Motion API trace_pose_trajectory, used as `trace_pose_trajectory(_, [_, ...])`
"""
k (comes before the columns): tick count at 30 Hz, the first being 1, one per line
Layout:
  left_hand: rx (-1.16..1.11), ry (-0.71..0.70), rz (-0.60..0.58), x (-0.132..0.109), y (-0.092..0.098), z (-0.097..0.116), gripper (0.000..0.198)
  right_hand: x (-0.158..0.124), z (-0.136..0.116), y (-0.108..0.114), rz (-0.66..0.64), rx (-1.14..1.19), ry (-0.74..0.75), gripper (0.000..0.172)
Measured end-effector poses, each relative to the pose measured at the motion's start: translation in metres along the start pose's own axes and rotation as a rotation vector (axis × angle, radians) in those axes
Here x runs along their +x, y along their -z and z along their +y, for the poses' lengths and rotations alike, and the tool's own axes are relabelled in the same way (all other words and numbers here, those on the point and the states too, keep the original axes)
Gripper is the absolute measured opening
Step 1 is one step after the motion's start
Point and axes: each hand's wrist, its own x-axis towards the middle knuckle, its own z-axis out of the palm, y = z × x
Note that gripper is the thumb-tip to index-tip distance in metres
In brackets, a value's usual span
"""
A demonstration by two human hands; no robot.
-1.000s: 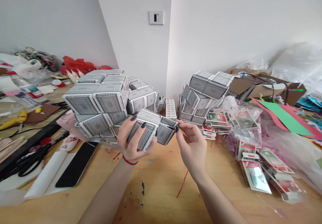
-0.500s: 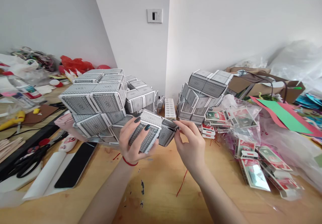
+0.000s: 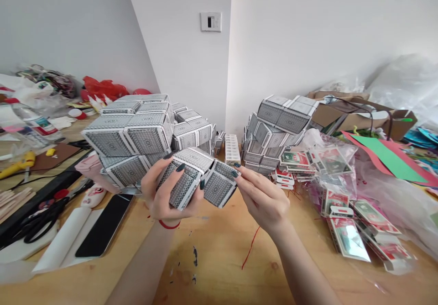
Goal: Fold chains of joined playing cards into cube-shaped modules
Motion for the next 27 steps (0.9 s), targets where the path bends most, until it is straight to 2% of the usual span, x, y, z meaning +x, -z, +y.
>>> trace_pose_trajectory(6, [-0.070,0.071,-0.040,0.009,0.000,0.006,0.041,0.004,-0.002,0.007,-0.080,-0.009,0.021,0.033])
trace_pose_trajectory(12, [-0.170,0.157,-0.106,0.005,0.000,0.003,0.049,0.001,-0.004,0.009,-0.194,-0.103,0.050,0.025])
trace_pose_trajectory(18, [-0.182,0.247,-0.196,-0.005,-0.003,-0.006,0.043,0.002,-0.006,0.009,-0.311,-0.076,0.004,0.031])
trace_pose_trajectory(24, [-0.209,0.346,-0.200,-0.003,-0.004,-0.006,0.038,0.009,-0.010,0.015,-0.249,0.023,0.006,0.041])
trace_pose_trajectory(27, [-0.246,0.368,-0.214,-0.002,-0.004,-0.005,0.036,0.008,-0.012,0.018,-0.300,0.017,0.039,0.042])
